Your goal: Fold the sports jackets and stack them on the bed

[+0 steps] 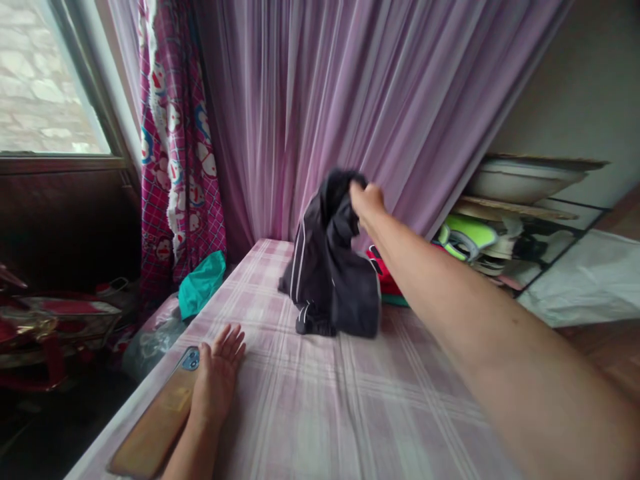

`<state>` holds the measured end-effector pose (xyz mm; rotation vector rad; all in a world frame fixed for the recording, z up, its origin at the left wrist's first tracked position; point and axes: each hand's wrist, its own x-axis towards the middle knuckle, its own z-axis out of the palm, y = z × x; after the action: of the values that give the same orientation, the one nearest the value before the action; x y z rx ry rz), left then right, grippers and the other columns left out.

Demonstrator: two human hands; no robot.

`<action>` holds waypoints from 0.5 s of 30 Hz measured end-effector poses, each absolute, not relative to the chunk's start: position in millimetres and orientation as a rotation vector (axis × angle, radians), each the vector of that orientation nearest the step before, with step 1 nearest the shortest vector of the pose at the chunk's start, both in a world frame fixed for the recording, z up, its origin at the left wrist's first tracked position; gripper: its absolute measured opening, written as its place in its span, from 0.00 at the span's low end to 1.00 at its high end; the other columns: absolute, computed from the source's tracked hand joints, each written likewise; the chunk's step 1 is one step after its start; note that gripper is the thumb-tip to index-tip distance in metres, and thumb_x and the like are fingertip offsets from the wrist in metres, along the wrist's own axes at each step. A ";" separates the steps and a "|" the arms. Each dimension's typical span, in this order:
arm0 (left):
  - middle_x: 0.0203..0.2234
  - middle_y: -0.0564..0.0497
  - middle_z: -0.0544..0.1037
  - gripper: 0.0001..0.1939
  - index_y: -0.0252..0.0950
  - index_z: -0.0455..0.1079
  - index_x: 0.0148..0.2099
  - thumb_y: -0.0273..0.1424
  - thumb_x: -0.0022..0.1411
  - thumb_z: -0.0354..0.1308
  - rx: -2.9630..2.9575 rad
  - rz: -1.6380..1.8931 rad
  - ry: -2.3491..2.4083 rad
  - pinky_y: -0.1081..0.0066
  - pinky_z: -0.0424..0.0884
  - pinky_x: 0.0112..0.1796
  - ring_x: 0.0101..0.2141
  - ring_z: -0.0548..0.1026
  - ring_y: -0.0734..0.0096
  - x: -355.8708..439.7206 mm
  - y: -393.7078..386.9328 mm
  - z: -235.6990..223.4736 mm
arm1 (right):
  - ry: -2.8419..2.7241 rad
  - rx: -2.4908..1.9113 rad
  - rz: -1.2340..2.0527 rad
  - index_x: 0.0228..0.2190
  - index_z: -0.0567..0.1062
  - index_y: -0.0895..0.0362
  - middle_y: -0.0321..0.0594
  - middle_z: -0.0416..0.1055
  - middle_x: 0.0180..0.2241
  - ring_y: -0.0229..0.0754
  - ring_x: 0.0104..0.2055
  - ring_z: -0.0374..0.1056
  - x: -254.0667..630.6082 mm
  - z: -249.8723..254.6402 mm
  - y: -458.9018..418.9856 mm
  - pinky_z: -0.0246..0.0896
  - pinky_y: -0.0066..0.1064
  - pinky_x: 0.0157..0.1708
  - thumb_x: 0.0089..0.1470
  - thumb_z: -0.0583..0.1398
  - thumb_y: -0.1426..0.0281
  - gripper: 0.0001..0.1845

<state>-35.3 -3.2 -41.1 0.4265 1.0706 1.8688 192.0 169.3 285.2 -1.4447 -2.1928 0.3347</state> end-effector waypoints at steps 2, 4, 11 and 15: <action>0.58 0.42 0.73 0.35 0.43 0.73 0.54 0.62 0.59 0.47 0.424 1.861 1.069 0.48 0.60 0.61 0.60 0.67 0.52 -36.8 -4.6 -40.8 | -1.989 -1.424 0.130 0.55 0.71 0.66 0.52 0.77 0.44 0.50 0.61 0.63 173.3 329.3 196.2 0.66 0.42 0.47 0.64 0.22 0.65 0.46; 0.58 0.43 0.73 0.35 0.44 0.73 0.54 0.62 0.59 0.47 0.404 1.864 1.061 0.47 0.61 0.60 0.61 0.67 0.52 -37.3 -5.3 -40.3 | -1.788 -1.388 -0.108 0.65 0.59 0.56 0.47 0.71 0.56 0.49 0.68 0.51 162.9 340.1 210.7 0.61 0.43 0.54 0.67 0.30 0.62 0.35; 0.57 0.42 0.73 0.34 0.42 0.74 0.52 0.62 0.58 0.49 0.322 1.876 1.016 0.47 0.58 0.62 0.61 0.67 0.52 -35.5 -4.0 -38.1 | -2.285 -1.587 0.179 0.60 0.68 0.53 0.46 0.74 0.53 0.49 0.53 0.71 162.1 154.0 196.6 0.64 0.34 0.50 0.61 0.55 0.67 0.25; 0.57 0.43 0.73 0.33 0.43 0.74 0.52 0.61 0.58 0.49 0.335 1.867 1.029 0.48 0.56 0.63 0.61 0.66 0.53 -35.9 -3.0 -38.2 | -2.532 -1.575 0.383 0.49 0.78 0.50 0.37 0.80 0.44 0.43 0.45 0.75 173.4 73.9 174.7 0.67 0.25 0.42 0.45 0.68 0.67 0.26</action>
<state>-35.9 -3.0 -38.2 0.3351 1.0289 1.8667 173.4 174.7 73.9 -1.5755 -2.5315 0.3834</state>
